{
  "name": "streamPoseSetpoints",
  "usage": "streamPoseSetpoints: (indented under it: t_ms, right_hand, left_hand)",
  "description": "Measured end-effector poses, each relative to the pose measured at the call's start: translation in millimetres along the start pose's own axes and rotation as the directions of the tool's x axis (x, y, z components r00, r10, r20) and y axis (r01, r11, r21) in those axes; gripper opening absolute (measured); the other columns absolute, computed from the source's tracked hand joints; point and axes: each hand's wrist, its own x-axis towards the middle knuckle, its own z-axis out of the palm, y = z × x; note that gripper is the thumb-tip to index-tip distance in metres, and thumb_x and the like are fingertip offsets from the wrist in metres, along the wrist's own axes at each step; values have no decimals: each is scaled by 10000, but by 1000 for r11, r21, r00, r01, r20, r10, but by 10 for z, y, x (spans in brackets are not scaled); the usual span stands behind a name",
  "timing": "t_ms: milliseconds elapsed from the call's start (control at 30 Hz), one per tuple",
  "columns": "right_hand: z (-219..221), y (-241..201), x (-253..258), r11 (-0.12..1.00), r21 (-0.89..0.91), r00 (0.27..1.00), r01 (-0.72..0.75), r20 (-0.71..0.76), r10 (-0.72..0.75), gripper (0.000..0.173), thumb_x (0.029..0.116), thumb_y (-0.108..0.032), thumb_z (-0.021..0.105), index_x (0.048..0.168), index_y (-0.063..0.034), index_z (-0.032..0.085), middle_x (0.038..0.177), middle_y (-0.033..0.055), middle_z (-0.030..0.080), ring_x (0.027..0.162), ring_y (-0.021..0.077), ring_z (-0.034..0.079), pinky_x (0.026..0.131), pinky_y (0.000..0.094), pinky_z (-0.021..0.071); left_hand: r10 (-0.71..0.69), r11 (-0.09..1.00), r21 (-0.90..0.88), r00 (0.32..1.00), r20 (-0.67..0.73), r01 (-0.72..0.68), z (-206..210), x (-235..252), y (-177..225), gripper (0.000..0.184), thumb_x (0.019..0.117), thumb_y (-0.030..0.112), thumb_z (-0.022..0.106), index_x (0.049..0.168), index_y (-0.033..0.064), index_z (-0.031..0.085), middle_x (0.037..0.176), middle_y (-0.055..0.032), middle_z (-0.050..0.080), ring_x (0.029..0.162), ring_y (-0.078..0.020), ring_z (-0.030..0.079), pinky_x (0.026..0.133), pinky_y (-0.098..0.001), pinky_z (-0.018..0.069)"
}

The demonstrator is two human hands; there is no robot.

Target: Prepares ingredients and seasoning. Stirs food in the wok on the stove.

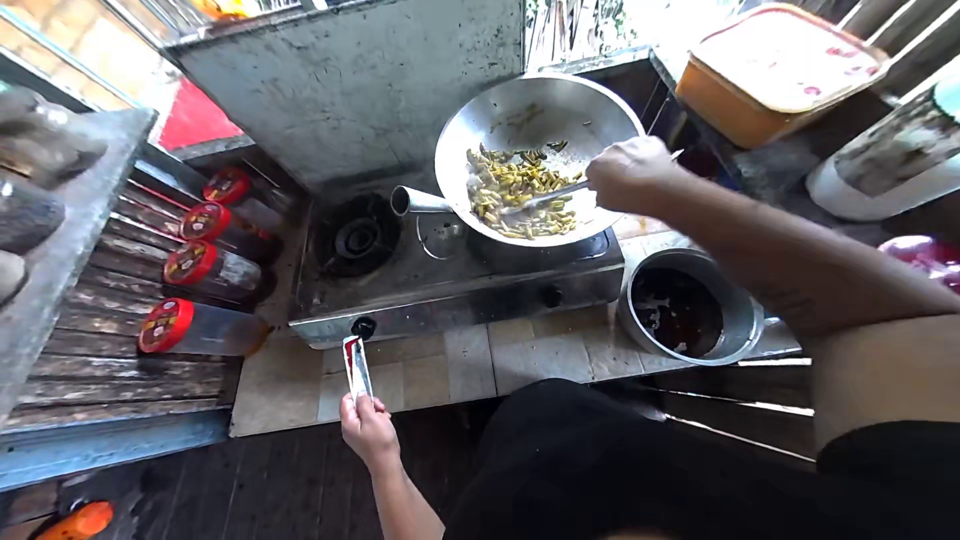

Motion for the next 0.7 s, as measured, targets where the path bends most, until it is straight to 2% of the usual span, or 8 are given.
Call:
streamPoseSetpoints:
  t_ms: [100,200,267,400,467,500,600,700]
  right_hand:
    - [71,-83,82,998,67,997,-5,-77,10,185,996,-104,581,942,27,700,1004,274,697,1028,494,670,784,681,502]
    - [-126,243,203,992,123,999,-21,-30,25,256,1037,-202,562,995,-6,721,1035,276,696,1049,503,654,822,730,480]
    - [-331,487,124,990,140,1000,29,-13,-27,286,1068,-188,550,964,8,730,927,265,687,916,472,660,792,702,474]
    - [-838,572,-333,994,89,995,61,79,-68,265,1060,-78,570,879,38,725,692,159,601,619,262,548,649,484,459]
    - [-979,367,-449,999,-31,978,44,207,-36,201,1050,-74,593,975,67,714,779,186,620,700,287,574,729,475,479]
    - [-939,323,-389,990,-110,973,89,223,-63,189,1029,-91,632,943,50,725,790,194,645,734,325,617,742,522,499]
    - [-695,47,-265,965,-229,987,132,116,-108,194,953,-143,689,796,-30,693,831,208,665,871,438,660,710,666,486]
    - [-323,-541,-362,979,-154,991,134,28,-131,142,958,-16,604,852,49,671,930,258,673,940,471,666,721,645,494]
  left_hand:
    - [10,1000,6,1000,8,-10,-1,2,4,225,1079,104,366,1069,-19,554,656,70,458,508,29,463,487,-137,407]
    - [9,1000,15,1000,17,-10,-27,13,10,230,1079,107,369,1069,-22,560,656,68,457,512,26,466,492,-143,412]
    - [0,1000,18,1000,17,0,-51,15,6,225,1078,111,371,1078,-19,555,658,70,458,513,28,468,496,-141,411]
    - [-11,999,34,1000,25,10,-94,24,-24,236,1075,111,370,1100,-32,556,668,64,463,522,23,471,504,-146,409]
    - [-7,999,33,1000,18,6,-114,31,-19,236,1077,108,367,1100,-30,558,659,70,463,516,27,471,499,-144,410]
    - [-4,1000,28,1000,13,4,-125,37,-16,234,1077,107,370,1095,-28,560,654,73,462,511,29,470,495,-142,410]
    - [-13,1000,6,1000,11,13,-155,37,13,223,1075,102,370,1086,-20,556,655,75,458,512,26,469,494,-143,413]
    - [12,1000,-11,1000,14,-12,-184,48,-13,238,1073,106,361,1093,-35,552,660,73,460,512,25,473,496,-145,419]
